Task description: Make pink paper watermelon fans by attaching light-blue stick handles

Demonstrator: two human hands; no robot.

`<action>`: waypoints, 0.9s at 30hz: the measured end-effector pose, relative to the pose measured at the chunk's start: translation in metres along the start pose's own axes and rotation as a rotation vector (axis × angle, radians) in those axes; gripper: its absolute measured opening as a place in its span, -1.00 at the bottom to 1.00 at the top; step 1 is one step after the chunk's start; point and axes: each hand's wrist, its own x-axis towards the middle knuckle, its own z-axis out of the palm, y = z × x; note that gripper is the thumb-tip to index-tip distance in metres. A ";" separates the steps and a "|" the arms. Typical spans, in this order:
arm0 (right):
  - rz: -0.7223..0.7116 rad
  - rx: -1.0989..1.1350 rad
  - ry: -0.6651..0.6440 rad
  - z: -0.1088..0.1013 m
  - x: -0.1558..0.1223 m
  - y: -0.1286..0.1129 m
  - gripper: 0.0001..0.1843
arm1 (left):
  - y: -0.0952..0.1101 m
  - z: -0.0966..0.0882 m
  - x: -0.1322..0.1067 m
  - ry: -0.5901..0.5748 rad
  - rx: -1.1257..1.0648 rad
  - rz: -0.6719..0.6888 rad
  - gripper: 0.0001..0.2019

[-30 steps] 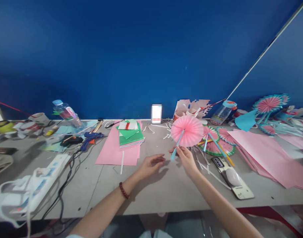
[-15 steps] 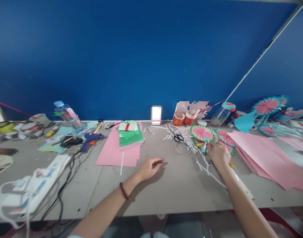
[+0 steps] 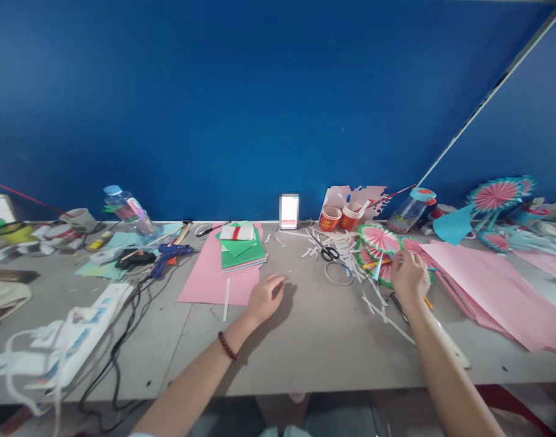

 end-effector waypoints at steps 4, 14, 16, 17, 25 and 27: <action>0.009 -0.101 -0.132 0.001 0.004 0.000 -0.67 | -0.019 -0.012 0.009 0.119 0.210 0.055 -0.77; -0.365 0.015 -0.064 -0.001 -0.032 -0.062 -0.71 | -0.044 -0.041 0.017 0.105 0.661 -0.134 -0.77; -0.465 0.116 -0.158 -0.002 -0.039 -0.084 -0.72 | -0.042 -0.041 0.016 0.086 0.692 -0.166 -0.76; -0.509 0.174 -0.209 -0.002 -0.042 -0.096 -0.73 | -0.041 -0.041 0.016 0.079 0.695 -0.171 -0.76; -0.776 0.405 -0.497 -0.012 -0.067 -0.195 -0.81 | -0.039 -0.038 0.015 0.071 0.755 -0.146 -0.71; -0.825 0.441 -0.574 -0.012 -0.073 -0.218 -0.80 | -0.039 -0.038 0.014 0.078 0.768 -0.144 -0.70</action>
